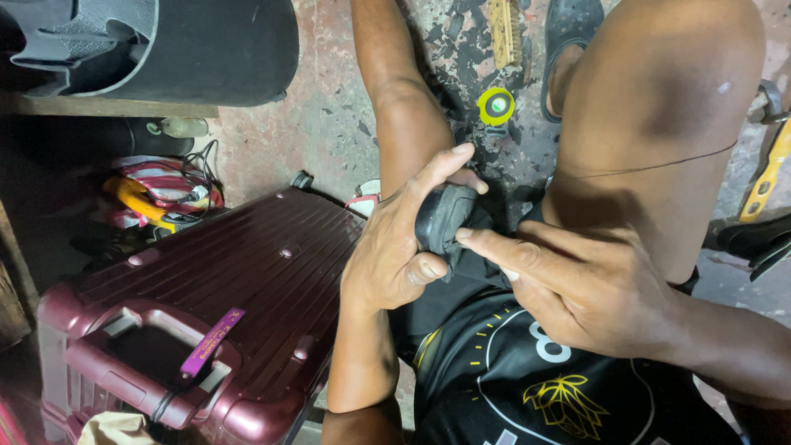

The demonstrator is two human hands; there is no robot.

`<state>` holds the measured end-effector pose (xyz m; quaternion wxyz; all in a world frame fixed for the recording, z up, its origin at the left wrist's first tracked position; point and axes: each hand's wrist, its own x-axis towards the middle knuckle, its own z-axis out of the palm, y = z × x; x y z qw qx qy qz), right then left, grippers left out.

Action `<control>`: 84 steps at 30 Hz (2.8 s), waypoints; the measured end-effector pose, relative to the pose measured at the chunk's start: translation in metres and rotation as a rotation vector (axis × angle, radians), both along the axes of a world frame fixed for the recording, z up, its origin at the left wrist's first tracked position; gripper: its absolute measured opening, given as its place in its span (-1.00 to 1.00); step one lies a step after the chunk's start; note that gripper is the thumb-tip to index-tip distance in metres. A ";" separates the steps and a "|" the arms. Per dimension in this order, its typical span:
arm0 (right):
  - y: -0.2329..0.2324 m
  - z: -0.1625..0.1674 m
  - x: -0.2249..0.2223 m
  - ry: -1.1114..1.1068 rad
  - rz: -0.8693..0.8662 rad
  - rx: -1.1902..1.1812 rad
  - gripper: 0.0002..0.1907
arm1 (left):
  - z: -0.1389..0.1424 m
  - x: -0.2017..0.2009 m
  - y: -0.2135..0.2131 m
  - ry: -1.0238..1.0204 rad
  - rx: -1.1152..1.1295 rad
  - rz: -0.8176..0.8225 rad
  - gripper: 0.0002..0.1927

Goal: The person sits on the floor and sews a black shoe using a curved awl and thread. They repeatedly pierce the sole and upper, pull the thread through, and tighten stitches along the shoe's edge.

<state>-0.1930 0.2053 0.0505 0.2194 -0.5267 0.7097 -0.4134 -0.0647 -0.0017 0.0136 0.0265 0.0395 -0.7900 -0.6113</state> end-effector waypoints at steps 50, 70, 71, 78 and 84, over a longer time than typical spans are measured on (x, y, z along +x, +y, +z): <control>0.171 -0.017 -0.028 0.034 -0.129 0.304 -0.37 | -0.013 -0.065 0.121 0.076 -0.447 -0.259 -0.16; 0.216 -0.050 -0.057 0.095 -0.084 0.367 -0.54 | -0.051 -0.084 0.189 0.130 -0.640 -0.183 -0.20; 0.213 -0.050 -0.058 0.110 -0.083 0.347 -0.58 | -0.052 -0.085 0.188 0.125 -0.640 -0.181 -0.20; 0.189 -0.045 -0.067 0.210 -0.057 0.333 -0.78 | -0.058 -0.091 0.182 0.116 -0.643 -0.154 -0.22; 0.175 -0.042 -0.063 0.180 -0.031 0.484 -0.92 | -0.054 -0.089 0.181 0.069 -0.633 -0.150 -0.20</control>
